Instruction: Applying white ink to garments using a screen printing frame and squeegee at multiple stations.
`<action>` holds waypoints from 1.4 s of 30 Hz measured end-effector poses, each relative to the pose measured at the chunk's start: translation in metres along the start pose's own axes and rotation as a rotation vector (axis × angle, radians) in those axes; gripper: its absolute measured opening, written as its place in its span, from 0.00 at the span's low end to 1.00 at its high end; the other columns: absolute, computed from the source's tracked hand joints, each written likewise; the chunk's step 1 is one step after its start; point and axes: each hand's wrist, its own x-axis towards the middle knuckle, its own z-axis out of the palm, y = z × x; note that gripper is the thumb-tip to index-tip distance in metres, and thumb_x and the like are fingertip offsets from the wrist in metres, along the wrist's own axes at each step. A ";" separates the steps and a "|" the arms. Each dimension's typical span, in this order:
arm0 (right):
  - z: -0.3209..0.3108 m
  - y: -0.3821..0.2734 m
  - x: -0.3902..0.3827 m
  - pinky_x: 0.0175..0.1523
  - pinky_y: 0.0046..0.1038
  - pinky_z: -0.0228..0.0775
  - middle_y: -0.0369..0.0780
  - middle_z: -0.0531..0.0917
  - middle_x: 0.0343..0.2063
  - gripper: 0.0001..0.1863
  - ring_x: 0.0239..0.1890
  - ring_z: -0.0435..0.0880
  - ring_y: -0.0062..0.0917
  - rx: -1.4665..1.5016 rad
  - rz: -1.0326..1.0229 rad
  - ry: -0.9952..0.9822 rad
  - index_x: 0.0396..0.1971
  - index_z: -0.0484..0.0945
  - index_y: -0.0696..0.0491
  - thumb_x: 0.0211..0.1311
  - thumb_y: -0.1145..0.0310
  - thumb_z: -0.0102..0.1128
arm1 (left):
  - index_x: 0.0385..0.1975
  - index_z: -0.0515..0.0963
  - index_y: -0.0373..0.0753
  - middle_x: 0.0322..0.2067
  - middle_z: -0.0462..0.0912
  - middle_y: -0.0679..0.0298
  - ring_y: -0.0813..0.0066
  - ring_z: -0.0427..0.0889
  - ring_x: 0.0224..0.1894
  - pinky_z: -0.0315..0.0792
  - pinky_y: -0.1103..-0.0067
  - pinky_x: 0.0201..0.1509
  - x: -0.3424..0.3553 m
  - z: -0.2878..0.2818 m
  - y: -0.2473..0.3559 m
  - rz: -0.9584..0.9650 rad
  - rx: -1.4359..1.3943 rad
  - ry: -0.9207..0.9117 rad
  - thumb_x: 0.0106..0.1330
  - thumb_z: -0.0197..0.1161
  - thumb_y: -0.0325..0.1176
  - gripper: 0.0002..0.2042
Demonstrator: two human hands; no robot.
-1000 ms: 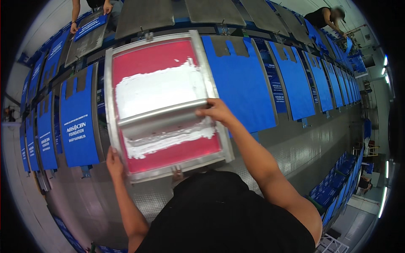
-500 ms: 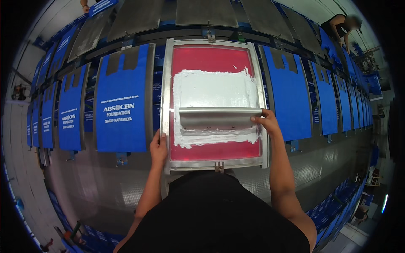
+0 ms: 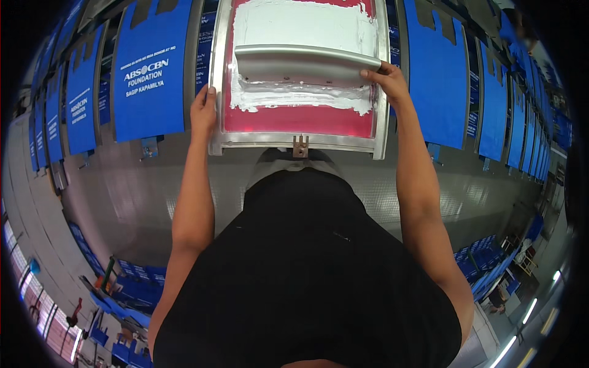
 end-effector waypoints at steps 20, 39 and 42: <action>0.057 -0.022 -0.113 0.67 0.58 0.45 0.43 0.83 0.38 0.20 0.48 0.78 0.36 -1.134 -0.259 0.013 0.42 0.79 0.51 0.43 0.74 0.63 | 0.47 0.77 0.39 0.36 0.80 0.52 0.56 0.78 0.45 0.72 0.70 0.49 -0.072 0.018 0.107 1.080 0.760 -0.027 0.55 0.69 0.36 0.20; 0.057 -0.021 -0.006 0.60 0.53 0.58 0.43 0.78 0.39 0.20 0.48 0.76 0.38 -1.249 -0.428 -0.034 0.43 0.74 0.54 0.45 0.77 0.57 | 0.40 0.75 0.38 0.42 0.77 0.56 0.57 0.74 0.46 0.66 0.66 0.51 0.019 0.071 0.082 0.901 0.870 -0.169 0.44 0.64 0.26 0.19; 0.041 -0.035 -0.068 0.60 0.49 0.60 0.44 0.80 0.37 0.21 0.45 0.77 0.40 -1.119 -0.404 -0.074 0.42 0.76 0.55 0.41 0.78 0.58 | 0.37 0.76 0.38 0.38 0.78 0.58 0.58 0.74 0.44 0.66 0.65 0.50 -0.037 0.045 0.103 0.806 0.943 -0.279 0.42 0.66 0.26 0.17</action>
